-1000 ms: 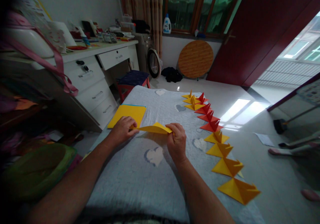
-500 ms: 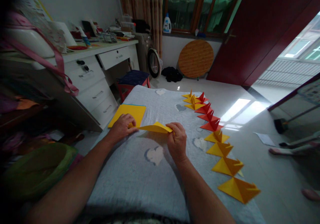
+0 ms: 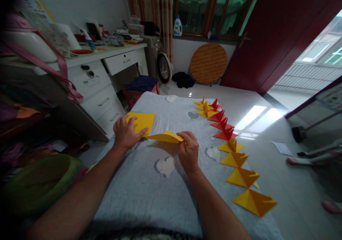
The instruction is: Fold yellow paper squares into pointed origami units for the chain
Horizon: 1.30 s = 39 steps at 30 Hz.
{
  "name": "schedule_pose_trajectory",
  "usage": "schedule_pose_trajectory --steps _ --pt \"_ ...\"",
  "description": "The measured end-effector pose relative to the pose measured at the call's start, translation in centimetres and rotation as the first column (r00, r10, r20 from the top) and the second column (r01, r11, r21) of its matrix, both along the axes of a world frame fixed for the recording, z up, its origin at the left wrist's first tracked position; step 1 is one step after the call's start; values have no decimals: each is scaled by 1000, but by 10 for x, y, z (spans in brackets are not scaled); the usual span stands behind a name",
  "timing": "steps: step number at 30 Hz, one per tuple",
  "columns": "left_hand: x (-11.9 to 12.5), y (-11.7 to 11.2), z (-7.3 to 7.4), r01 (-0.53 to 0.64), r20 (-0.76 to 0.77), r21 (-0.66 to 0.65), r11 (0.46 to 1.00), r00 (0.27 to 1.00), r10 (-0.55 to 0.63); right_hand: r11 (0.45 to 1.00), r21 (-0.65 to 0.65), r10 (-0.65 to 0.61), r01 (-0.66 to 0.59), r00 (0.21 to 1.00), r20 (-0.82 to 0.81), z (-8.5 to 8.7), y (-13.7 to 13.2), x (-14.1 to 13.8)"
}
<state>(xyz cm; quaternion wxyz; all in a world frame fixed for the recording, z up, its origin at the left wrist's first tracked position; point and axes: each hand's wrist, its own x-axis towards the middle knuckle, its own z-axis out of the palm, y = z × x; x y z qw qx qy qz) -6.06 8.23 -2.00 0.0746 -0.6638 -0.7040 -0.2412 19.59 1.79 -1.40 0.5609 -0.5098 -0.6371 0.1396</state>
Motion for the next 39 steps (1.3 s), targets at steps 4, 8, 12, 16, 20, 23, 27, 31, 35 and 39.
schedule_pose_trajectory --steps 4,8,12,16,20,23,27,31,35,39 --pt "-6 2 -2 -199 3 -118 973 980 201 1000 7 -3 3 1000 -13 0 0 0" --pt "-14 7 -4 -238 0 -216 947 970 243 1000 25 14 -13 999 -49 -2 1 1" --pt "-17 12 -6 -210 -4 -288 934 976 218 995 96 17 -9 997 -76 3 -1 3" --pt "-19 14 -7 -196 -13 -267 944 980 200 977 190 -97 102 995 -37 10 -4 6" --pt "-18 12 -8 -181 -3 -264 947 982 187 993 101 -67 61 996 63 8 0 11" --pt "-16 10 -4 -193 0 -169 967 981 196 995 -80 71 -53 966 248 2 5 17" --pt "-10 -1 8 95 107 78 992 989 -103 969 -227 193 -93 861 470 0 2 23" --pt "12 -29 18 672 243 98 734 699 -672 969 -243 177 -47 818 547 5 -12 27" --pt "42 -55 13 871 307 -79 485 484 -820 962 -252 226 -103 818 529 9 -25 30" --pt "59 -61 5 853 303 -168 493 521 -798 936 -287 325 -207 822 467 10 -32 33"
